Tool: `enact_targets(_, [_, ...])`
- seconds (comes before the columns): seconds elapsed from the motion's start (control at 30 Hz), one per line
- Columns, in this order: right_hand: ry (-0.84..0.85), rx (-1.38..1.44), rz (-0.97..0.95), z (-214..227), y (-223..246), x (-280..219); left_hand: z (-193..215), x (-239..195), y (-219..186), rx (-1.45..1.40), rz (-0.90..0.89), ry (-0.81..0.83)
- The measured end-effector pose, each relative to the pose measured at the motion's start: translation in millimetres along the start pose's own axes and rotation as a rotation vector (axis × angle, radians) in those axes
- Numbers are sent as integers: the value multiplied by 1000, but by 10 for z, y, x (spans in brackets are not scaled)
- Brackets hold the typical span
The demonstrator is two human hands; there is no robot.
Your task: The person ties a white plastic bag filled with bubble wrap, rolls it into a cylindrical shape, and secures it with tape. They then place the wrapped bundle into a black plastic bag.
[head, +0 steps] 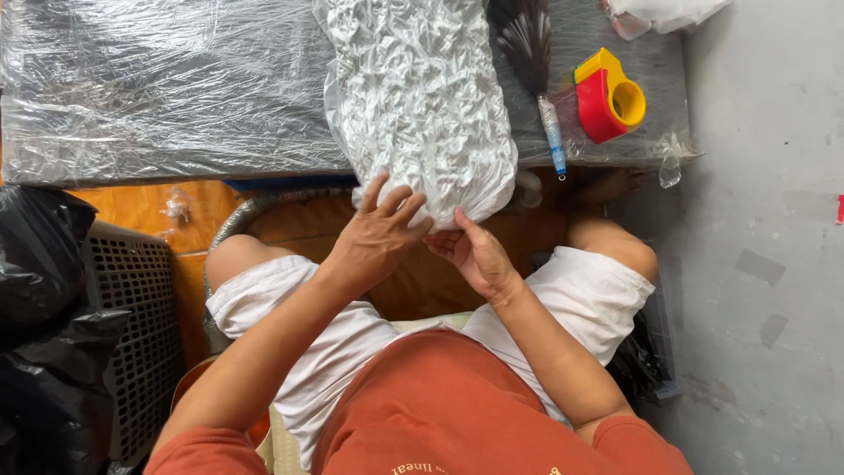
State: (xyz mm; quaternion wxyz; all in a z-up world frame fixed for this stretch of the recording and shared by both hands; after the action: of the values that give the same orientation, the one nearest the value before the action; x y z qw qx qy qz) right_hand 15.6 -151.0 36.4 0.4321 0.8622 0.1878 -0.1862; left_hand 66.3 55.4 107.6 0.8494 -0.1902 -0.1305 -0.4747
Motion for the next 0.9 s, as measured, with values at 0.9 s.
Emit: enact_targets(0.9, [-106, 99, -69, -396, 243, -15, -324, 124, 417, 221, -74, -407])
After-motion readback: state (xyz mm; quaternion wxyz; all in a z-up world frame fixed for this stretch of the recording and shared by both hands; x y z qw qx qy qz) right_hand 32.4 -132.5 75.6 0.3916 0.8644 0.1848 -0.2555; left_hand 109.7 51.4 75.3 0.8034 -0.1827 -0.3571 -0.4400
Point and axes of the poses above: each hand's wrist, its own x-axis towards the middle knuckle, its own z-axis out of the back of the hand, y = z × x, the point moved 1 cm from there along x, towards the middle knuckle, and after that the axes turned 8 degrees about -x, right-handed, at the moved point
